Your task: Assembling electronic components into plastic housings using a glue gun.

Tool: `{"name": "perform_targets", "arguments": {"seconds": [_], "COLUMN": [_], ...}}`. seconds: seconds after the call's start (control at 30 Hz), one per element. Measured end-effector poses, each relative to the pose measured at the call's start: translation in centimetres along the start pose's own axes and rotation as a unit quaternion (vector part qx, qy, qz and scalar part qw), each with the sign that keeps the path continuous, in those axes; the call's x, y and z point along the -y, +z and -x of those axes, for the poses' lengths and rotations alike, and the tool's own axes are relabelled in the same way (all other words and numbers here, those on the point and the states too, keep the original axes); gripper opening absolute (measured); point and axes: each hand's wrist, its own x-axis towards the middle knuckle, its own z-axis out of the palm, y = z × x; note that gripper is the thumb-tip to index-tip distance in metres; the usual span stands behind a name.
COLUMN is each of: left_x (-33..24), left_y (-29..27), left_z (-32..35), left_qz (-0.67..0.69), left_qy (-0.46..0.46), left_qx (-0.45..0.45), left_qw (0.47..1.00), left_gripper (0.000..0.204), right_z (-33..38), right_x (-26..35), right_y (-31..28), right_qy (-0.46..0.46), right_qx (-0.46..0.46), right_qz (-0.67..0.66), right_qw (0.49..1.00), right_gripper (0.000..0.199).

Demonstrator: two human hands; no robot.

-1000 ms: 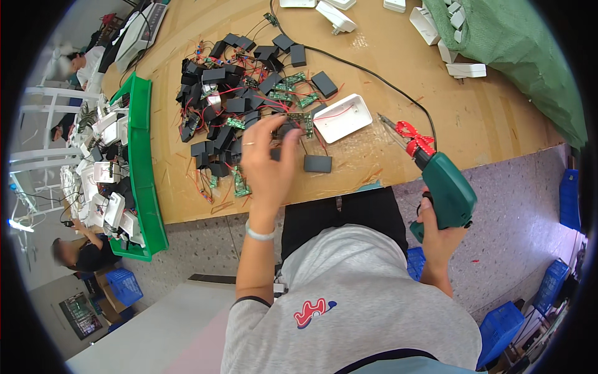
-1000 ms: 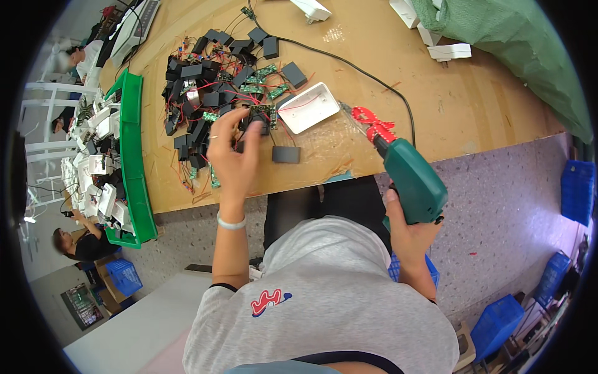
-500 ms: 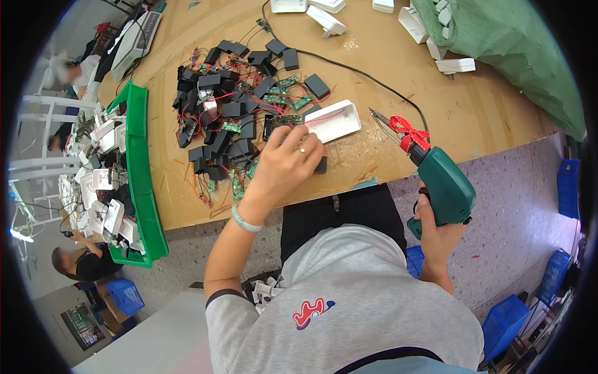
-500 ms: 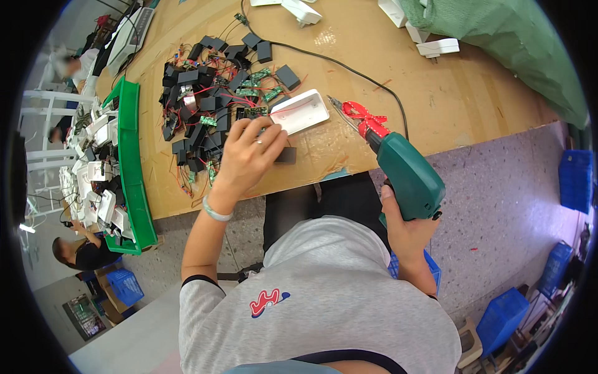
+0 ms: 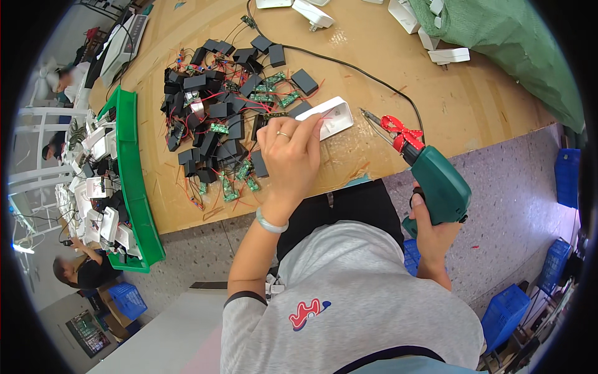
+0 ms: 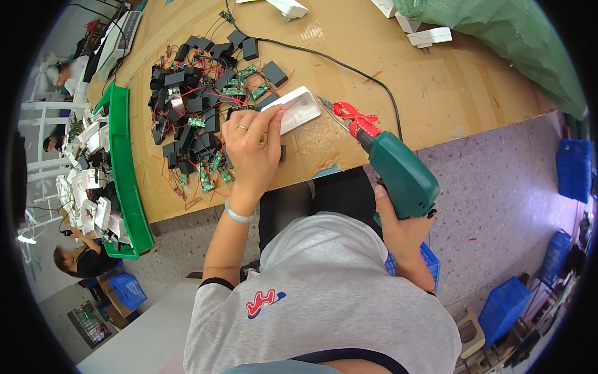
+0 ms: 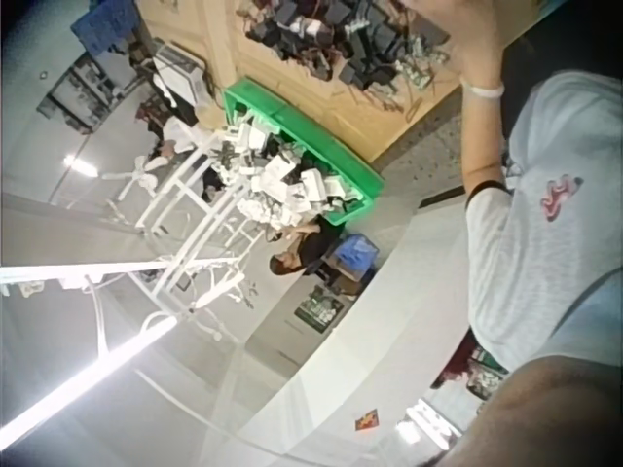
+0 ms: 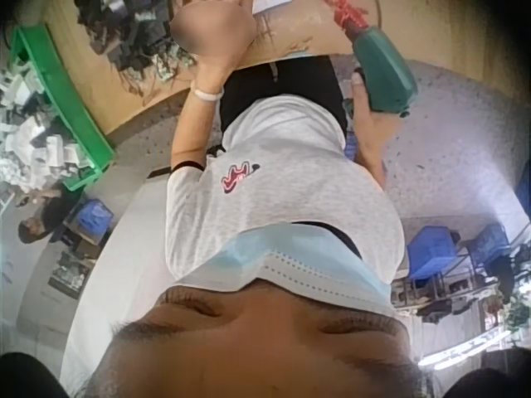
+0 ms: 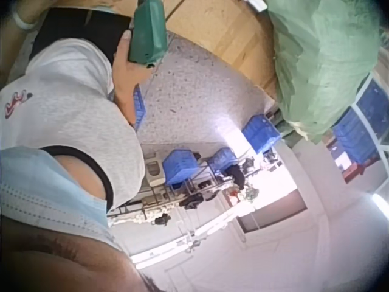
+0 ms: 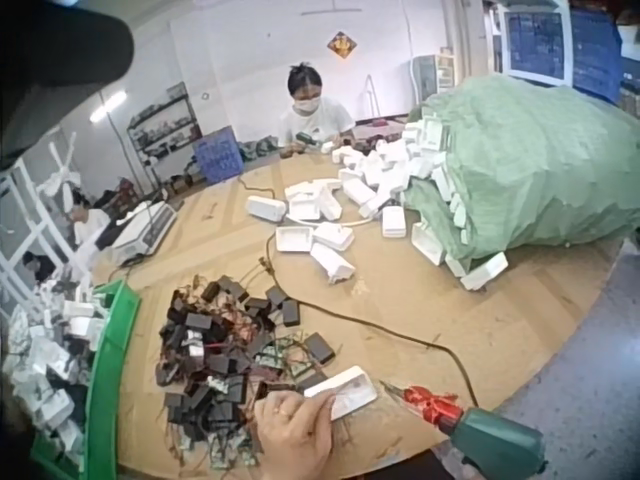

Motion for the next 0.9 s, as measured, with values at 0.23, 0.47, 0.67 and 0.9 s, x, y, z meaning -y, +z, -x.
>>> {"name": "perform_targets", "arguments": {"seconds": [0.23, 0.47, 0.67, 0.9], "left_x": [-1.9, -2.4, -2.2, -2.1], "left_y": [1.0, 3.1, 3.9, 4.0], "left_z": [0.0, 0.9, 1.1, 0.7], "left_qz": [-0.005, -0.04, -0.089, -0.115], "left_qy": [-0.024, -0.058, -0.037, -0.022], "left_qx": [-0.037, -0.038, -0.006, 0.016], "left_qw": [0.999, 0.997, 0.995, 0.993], "left_gripper": [0.012, 0.013, 0.009, 0.006], "right_z": [0.2, -0.2, -0.7, -1.5], "right_x": [-1.6, -4.2, -4.2, -4.0], "right_y": [0.3, 1.8, 2.4, 2.9], "right_qy": [-0.009, -0.035, -0.012, 0.024], "right_qx": [0.001, 0.019, 0.013, 0.036], "right_qz": [0.023, 0.091, 0.061, 0.061], "right_qw": [1.0, 0.995, 0.998, 0.997], "right_gripper": [0.027, 0.019, 0.015, 0.023]}}
